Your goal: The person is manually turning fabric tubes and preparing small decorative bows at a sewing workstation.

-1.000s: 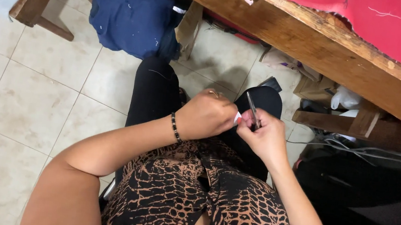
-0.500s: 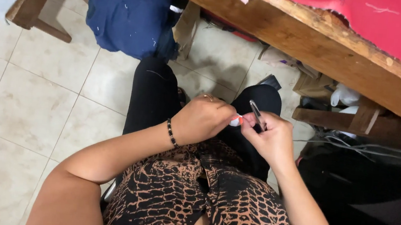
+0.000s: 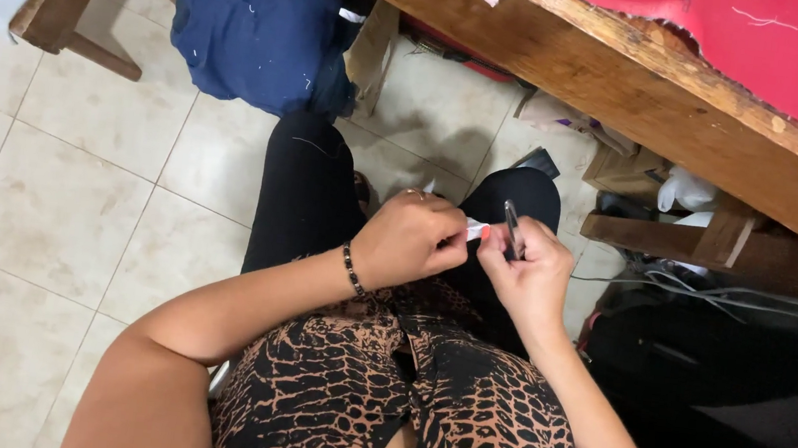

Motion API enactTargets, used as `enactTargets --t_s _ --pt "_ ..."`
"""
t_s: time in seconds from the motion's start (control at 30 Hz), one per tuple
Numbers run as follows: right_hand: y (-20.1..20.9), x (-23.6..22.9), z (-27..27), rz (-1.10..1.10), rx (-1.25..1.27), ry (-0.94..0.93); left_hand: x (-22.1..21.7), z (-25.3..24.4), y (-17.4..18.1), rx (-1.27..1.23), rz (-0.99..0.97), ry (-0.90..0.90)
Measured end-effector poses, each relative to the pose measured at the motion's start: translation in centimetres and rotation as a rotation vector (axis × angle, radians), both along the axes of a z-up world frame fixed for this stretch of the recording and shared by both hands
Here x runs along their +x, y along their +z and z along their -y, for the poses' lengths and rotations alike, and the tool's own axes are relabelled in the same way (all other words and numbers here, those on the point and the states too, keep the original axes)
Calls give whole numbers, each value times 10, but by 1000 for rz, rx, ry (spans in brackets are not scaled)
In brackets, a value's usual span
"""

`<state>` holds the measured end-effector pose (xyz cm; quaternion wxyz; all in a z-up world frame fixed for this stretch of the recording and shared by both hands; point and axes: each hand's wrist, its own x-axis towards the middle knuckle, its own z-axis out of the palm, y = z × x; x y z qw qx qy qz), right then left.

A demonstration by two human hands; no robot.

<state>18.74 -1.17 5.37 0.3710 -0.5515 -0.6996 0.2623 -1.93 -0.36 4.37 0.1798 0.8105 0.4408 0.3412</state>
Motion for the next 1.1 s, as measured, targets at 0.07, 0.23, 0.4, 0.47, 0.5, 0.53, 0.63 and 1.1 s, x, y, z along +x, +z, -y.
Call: enactTargets --t_s 0.07,0.23,0.4,0.47,0.5,0.53,0.63,1.1 --pt "24 -1 -4 4 -81 68 -4 1 5 -113 76 -8" --pt "153 22 -30 381 -65 273 -18 -6 32 -242 157 -73" --pt "201 39 -113 864 275 188 -16 -5 55 -243 214 -89" --pt "183 55 -153 759 618 232 -13 -5 60 -201 248 -104" --pt "182 55 -157 756 617 246 -13 -6 60 -206 252 -91" --pt "180 55 -162 748 641 235 -13 -8 60 -176 249 -101" --pt "184 53 -154 606 652 294 -11 -4 59 -148 244 -104" --pt "166 15 -75 525 568 518 -6 -13 56 -97 195 -145"
